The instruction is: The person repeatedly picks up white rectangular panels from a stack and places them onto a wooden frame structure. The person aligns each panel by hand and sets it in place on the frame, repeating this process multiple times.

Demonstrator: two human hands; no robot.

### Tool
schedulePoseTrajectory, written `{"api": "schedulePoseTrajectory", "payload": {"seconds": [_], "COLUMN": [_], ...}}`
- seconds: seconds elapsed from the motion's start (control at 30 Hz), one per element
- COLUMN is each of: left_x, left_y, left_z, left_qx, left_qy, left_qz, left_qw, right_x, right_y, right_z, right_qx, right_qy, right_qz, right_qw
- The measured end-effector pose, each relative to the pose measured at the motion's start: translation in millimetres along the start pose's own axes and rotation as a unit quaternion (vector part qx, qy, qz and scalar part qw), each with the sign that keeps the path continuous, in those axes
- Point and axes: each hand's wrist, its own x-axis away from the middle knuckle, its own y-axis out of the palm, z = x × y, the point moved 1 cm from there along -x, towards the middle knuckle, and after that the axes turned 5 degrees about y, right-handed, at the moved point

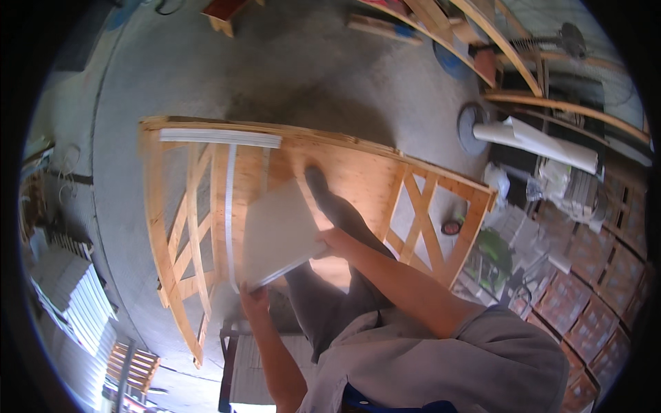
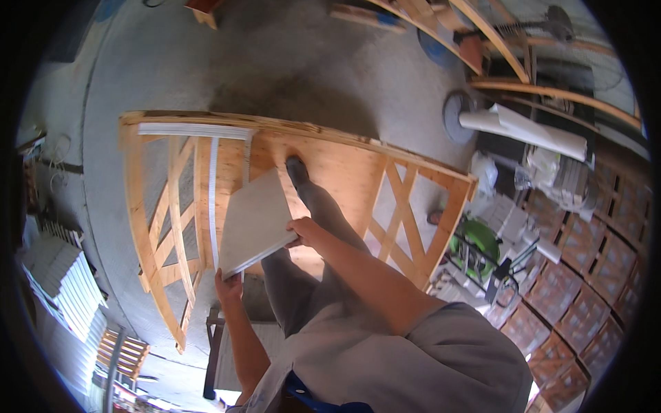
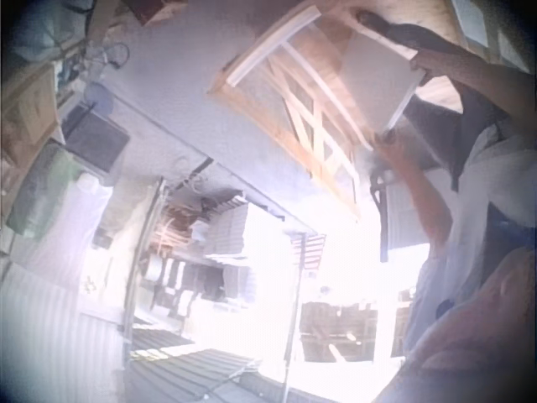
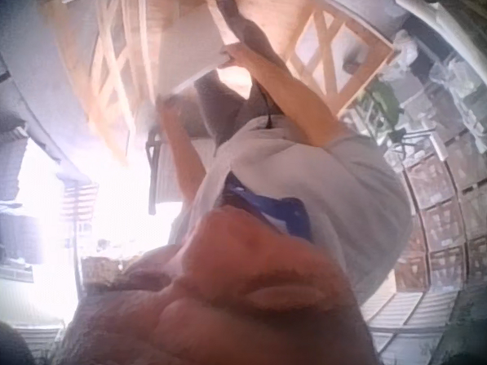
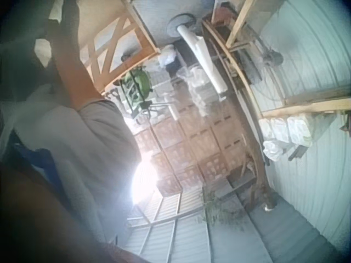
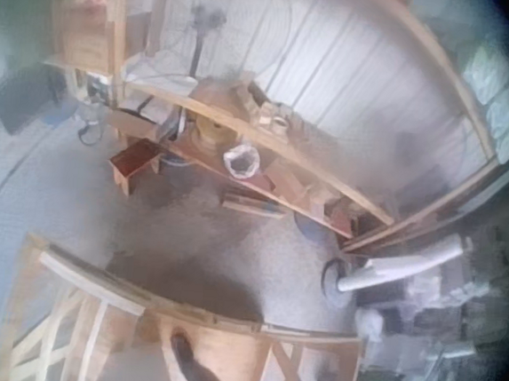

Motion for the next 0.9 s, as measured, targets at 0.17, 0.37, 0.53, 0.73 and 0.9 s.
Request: {"api": "schedulePoseTrajectory", "payload": {"seconds": [0.17,0.37,0.53,0.73,0.9], "left_x": [-24.1,-69.2,-51.1,-44.1,-67.4], "left_y": [-9.7,-42.8,6.5,46.2,86.1], "left_z": [-46.9,-55.4,-29.9,2.8,43.2], "left_qx": [-0.219,-0.189,0.016,-0.202,-0.081], "left_qy": [0.100,0.038,-0.086,0.014,-0.001], "left_qz": [0.025,0.070,0.196,0.076,0.096], "left_qw": [0.970,0.979,0.977,0.976,0.992], "right_x": [-18.8,-59.5,-90.2,-55.9,-29.1], "right_y": [3.6,2.3,0.4,0.1,37.4], "right_z": [-12.7,-19.0,-11.6,-20.4,-19.3], "right_qx": [0.034,0.204,0.580,0.621,0.081], "right_qy": [0.070,0.025,-0.105,-0.234,-0.031], "right_qz": [0.021,0.078,0.095,0.106,0.205], "right_qw": [0.997,0.976,0.802,0.740,0.975]}}
